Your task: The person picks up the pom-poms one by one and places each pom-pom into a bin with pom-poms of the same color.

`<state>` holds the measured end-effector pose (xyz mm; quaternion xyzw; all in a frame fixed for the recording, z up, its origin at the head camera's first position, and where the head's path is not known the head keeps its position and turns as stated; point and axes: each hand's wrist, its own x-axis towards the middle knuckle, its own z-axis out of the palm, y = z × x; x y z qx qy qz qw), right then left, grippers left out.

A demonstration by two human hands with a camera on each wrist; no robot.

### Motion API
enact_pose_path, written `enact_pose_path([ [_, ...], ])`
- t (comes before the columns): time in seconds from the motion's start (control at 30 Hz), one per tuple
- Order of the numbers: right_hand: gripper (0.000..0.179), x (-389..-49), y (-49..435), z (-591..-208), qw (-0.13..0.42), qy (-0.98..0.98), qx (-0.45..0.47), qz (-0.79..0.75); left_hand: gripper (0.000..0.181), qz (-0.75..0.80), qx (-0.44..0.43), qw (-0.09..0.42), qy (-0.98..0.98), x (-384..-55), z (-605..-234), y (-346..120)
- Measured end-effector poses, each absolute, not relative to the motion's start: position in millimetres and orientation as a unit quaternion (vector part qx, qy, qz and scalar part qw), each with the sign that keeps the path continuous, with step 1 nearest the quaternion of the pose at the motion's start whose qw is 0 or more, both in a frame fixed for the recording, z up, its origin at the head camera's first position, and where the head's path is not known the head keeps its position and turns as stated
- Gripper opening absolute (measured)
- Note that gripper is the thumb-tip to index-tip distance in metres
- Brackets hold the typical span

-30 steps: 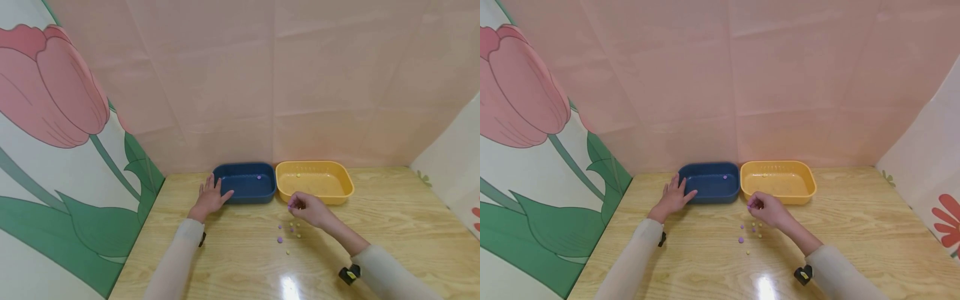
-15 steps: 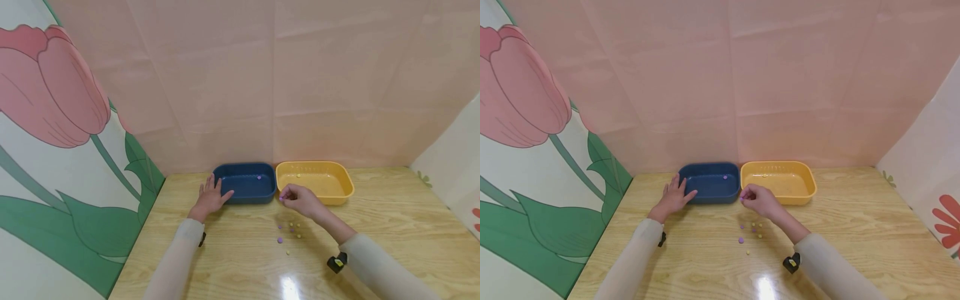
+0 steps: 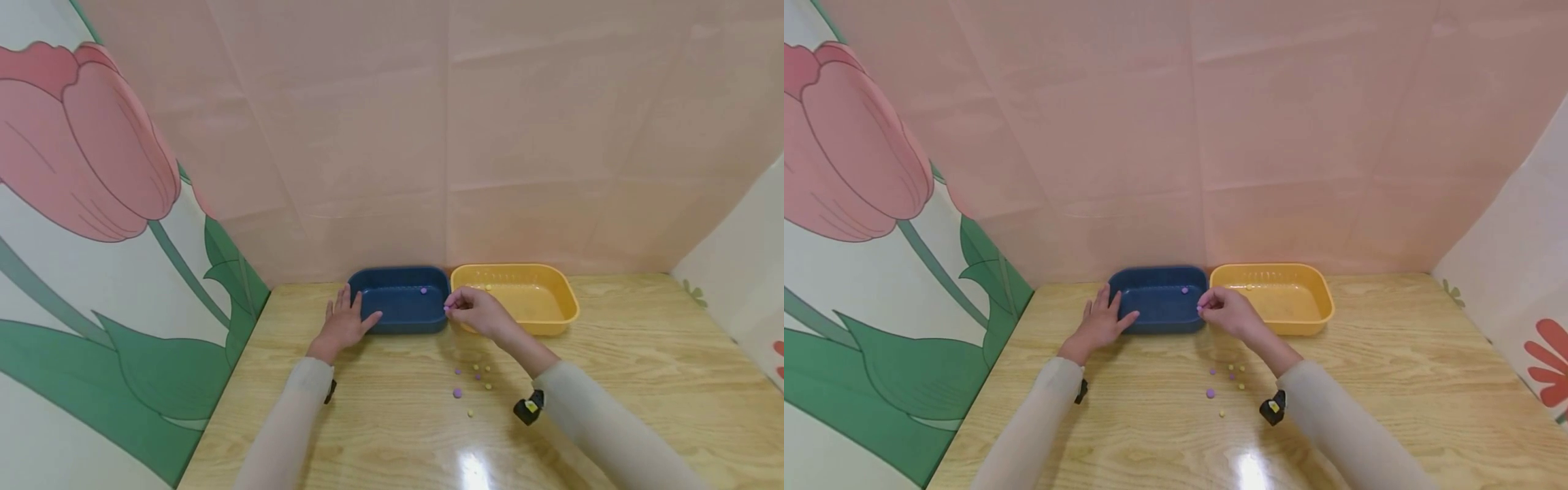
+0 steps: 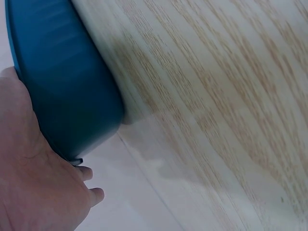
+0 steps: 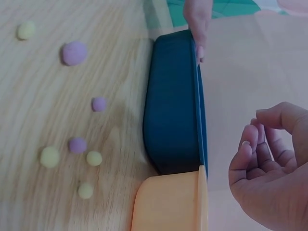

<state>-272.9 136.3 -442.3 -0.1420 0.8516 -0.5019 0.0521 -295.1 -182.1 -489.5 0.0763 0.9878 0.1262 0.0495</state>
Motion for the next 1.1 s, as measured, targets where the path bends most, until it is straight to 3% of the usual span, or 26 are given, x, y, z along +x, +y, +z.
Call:
enact_pose_path([
  [1.1,0.018,-329.9,106.1,-453.7,0.083,0.852,-0.068,-0.513,0.092,0.106,0.074,0.043,0.991,-298.0,-491.8,-183.3],
])
